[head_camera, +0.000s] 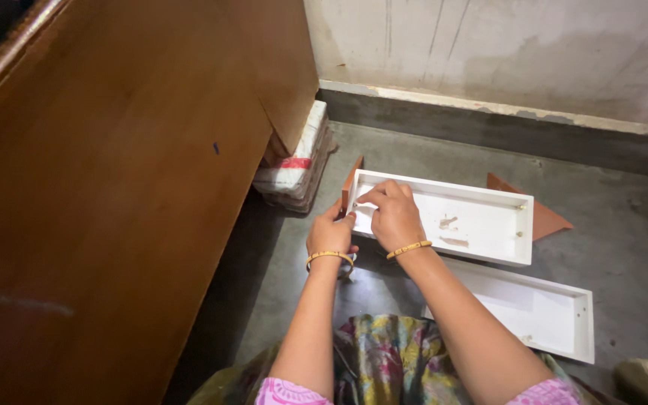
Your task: The person assembles a two-tiered white drawer unit by hand, inserting small metal fasteners into pre-drilled holes on the drawer sides and securing them into the wooden frame.
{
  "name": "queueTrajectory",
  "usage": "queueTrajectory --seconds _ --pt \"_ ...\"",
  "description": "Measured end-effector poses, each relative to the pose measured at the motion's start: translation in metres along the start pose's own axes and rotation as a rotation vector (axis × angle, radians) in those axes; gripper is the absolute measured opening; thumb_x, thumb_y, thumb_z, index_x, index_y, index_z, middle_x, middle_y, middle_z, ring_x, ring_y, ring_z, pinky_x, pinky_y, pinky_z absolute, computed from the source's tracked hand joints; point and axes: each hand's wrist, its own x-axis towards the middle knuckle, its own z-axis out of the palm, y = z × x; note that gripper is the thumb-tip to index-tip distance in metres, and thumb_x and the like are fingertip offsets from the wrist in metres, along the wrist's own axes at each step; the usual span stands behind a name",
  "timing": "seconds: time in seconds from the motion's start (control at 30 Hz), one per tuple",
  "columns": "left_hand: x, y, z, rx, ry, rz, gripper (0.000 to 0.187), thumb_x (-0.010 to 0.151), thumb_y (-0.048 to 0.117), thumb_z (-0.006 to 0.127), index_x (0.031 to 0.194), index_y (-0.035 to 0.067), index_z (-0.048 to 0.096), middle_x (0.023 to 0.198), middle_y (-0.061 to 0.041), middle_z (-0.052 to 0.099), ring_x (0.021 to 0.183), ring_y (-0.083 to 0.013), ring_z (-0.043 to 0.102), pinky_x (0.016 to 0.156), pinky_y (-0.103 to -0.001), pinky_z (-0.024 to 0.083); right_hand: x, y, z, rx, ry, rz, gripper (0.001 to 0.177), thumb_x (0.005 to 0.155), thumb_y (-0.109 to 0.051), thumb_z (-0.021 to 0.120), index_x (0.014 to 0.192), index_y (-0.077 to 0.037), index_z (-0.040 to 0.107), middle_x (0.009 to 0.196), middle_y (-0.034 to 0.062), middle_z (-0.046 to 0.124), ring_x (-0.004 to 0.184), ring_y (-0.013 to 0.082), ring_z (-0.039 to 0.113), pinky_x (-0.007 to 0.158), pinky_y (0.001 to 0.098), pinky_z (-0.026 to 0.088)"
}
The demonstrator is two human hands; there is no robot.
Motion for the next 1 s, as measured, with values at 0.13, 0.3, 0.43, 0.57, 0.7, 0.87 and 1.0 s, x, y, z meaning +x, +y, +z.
queueTrajectory --seconds 0.13,0.3,0.43,0.57,0.7,0.87,1.0 --pt "0.0 0.0 0.002 -0.016 0.02 0.02 0.045 0.087 0.022 0.068 0.131 0.025 0.07 0.098 -0.007 0.078 0.054 -0.0207 0.072 0.05 -0.034 0.061 0.0 0.003 0.003 -0.08 -0.049 0.023 0.031 0.075 0.004 0.063 0.088 -0.016 0.082 0.098 0.0099 0.067 0.099 0.0355 0.058 0.089 0.0451 0.05" --pt "-0.002 0.002 0.001 0.029 0.023 0.011 0.047 0.087 0.025 0.069 0.134 0.022 0.068 0.096 -0.008 0.079 0.051 -0.0228 0.071 0.052 -0.035 0.058 0.006 0.001 0.0 0.002 0.0 0.078 0.019 0.071 -0.006 0.075 0.088 -0.012 0.079 0.1 0.0102 0.067 0.1 0.0359 0.058 0.09 0.0456 0.049" --pt "-0.005 0.002 0.003 0.071 0.02 0.023 0.046 0.089 0.026 0.067 0.135 0.023 0.067 0.098 -0.008 0.079 0.049 -0.0214 0.07 0.051 -0.034 0.058 0.011 -0.004 0.003 0.012 -0.081 0.181 0.015 0.069 -0.013 0.08 0.083 -0.016 0.081 0.097 0.0064 0.069 0.101 0.0339 0.059 0.092 0.0426 0.051" --pt "-0.008 0.005 0.002 0.087 0.051 0.051 0.045 0.089 0.027 0.066 0.134 0.021 0.067 0.105 -0.007 0.077 0.049 -0.0213 0.071 0.05 -0.034 0.059 0.015 -0.008 0.004 -0.009 -0.115 0.21 0.008 0.076 -0.015 0.08 0.083 -0.016 0.081 0.096 0.0069 0.069 0.103 0.0344 0.058 0.092 0.0433 0.05" --pt "-0.008 0.007 0.001 0.037 0.032 0.039 0.046 0.088 0.025 0.066 0.134 0.02 0.067 0.112 -0.006 0.077 0.05 -0.021 0.071 0.05 -0.034 0.059 0.014 -0.007 0.003 -0.046 -0.16 0.225 0.006 0.084 -0.018 0.079 0.088 -0.016 0.082 0.099 0.0094 0.068 0.101 0.0359 0.058 0.092 0.0448 0.05" --pt "-0.009 0.007 0.001 0.053 0.035 0.04 0.045 0.089 0.025 0.066 0.134 0.02 0.067 0.111 -0.008 0.077 0.051 -0.0214 0.071 0.05 -0.034 0.059 0.014 -0.006 0.002 0.034 -0.08 0.17 0.012 0.073 -0.014 0.078 0.084 -0.012 0.08 0.101 0.0088 0.07 0.103 0.0353 0.058 0.092 0.0443 0.05" --pt "-0.008 0.005 0.003 0.091 0.045 0.066 0.045 0.09 0.024 0.064 0.134 0.019 0.067 0.113 -0.007 0.076 0.051 -0.0221 0.072 0.052 -0.033 0.059 0.014 -0.006 0.01 -0.016 -0.073 0.19 0.007 0.079 -0.014 0.076 0.085 -0.012 0.08 0.101 0.0083 0.07 0.107 0.0342 0.059 0.093 0.0441 0.05"
